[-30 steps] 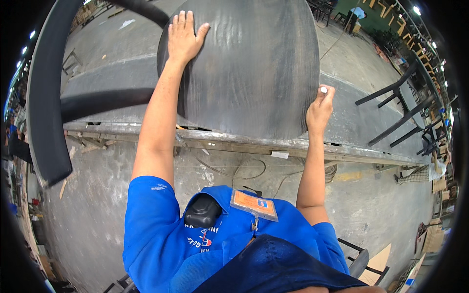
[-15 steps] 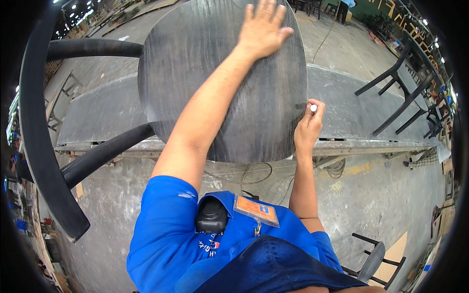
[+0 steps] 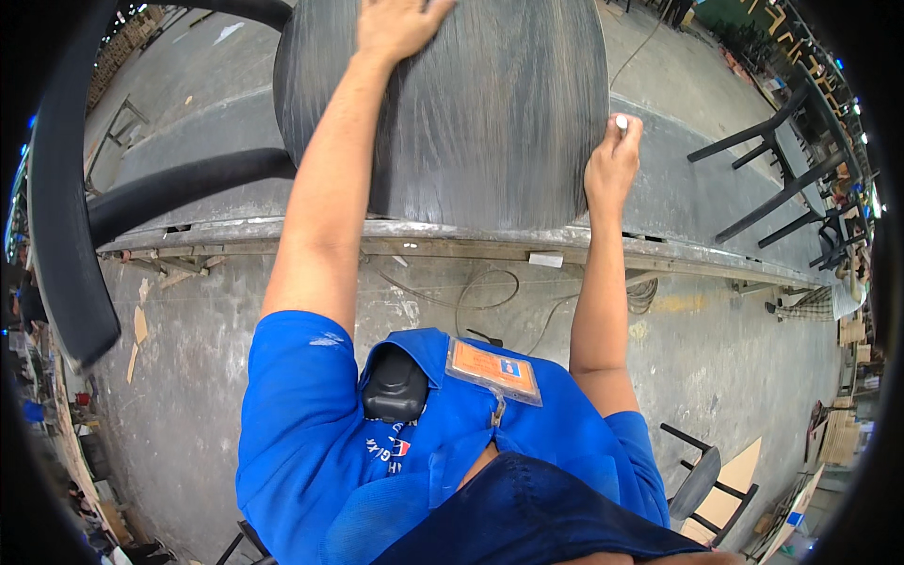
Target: The person uses a white marker to draw circles on the seat of a black chair. They repeatedly lift, rotate, and reposition the chair to access different areas of the seat and legs while marking.
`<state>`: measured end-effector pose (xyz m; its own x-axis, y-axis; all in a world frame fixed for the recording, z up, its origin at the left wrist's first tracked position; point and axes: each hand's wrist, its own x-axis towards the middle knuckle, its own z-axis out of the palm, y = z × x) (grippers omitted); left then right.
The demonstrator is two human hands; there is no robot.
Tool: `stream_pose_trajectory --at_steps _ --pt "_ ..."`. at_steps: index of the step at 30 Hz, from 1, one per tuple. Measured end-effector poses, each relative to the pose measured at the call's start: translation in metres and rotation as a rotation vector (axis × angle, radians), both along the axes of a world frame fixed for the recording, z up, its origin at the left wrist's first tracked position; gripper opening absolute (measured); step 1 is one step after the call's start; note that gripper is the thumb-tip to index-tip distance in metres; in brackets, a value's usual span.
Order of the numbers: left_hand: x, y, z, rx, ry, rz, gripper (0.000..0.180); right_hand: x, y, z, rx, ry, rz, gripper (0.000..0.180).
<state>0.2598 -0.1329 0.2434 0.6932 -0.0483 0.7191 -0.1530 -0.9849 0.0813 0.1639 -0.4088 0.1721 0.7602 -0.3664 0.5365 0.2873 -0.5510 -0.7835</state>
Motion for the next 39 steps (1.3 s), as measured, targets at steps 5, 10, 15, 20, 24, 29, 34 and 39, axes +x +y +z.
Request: stream_pose_trajectory --at_steps 5,10,15,20,24,29,34,39 --pt "-0.019 0.029 -0.028 -0.075 -0.047 0.157 0.067 0.010 0.003 0.003 0.012 0.005 0.007 0.016" --pt "-0.064 -0.006 -0.067 0.247 -0.063 -0.159 0.065 0.014 0.002 -0.003 0.007 -0.050 0.043 0.013" --pt "-0.058 -0.003 -0.048 0.280 -0.070 -0.245 0.066 -0.002 0.004 -0.012 0.047 -0.110 0.063 0.015" --pt "-0.009 0.004 -0.002 0.251 -0.231 -0.123 0.068 -0.016 0.004 -0.016 0.041 -0.048 0.048 0.014" --pt "0.018 0.003 0.015 0.048 -0.051 -0.126 0.075 -0.009 0.006 -0.012 0.034 -0.069 0.049 0.014" --pt "0.029 0.000 -0.007 0.241 -0.215 -0.142 0.069 0.012 0.012 -0.002 -0.027 -0.094 0.036 0.015" --pt "-0.036 -0.018 -0.047 0.261 -0.076 -0.363 0.066 0.018 0.014 0.002 -0.018 -0.071 0.039 0.015" --pt "-0.098 -0.022 -0.053 0.302 0.099 -0.472 0.066 0.001 0.013 -0.003 -0.024 -0.031 0.037 0.014"
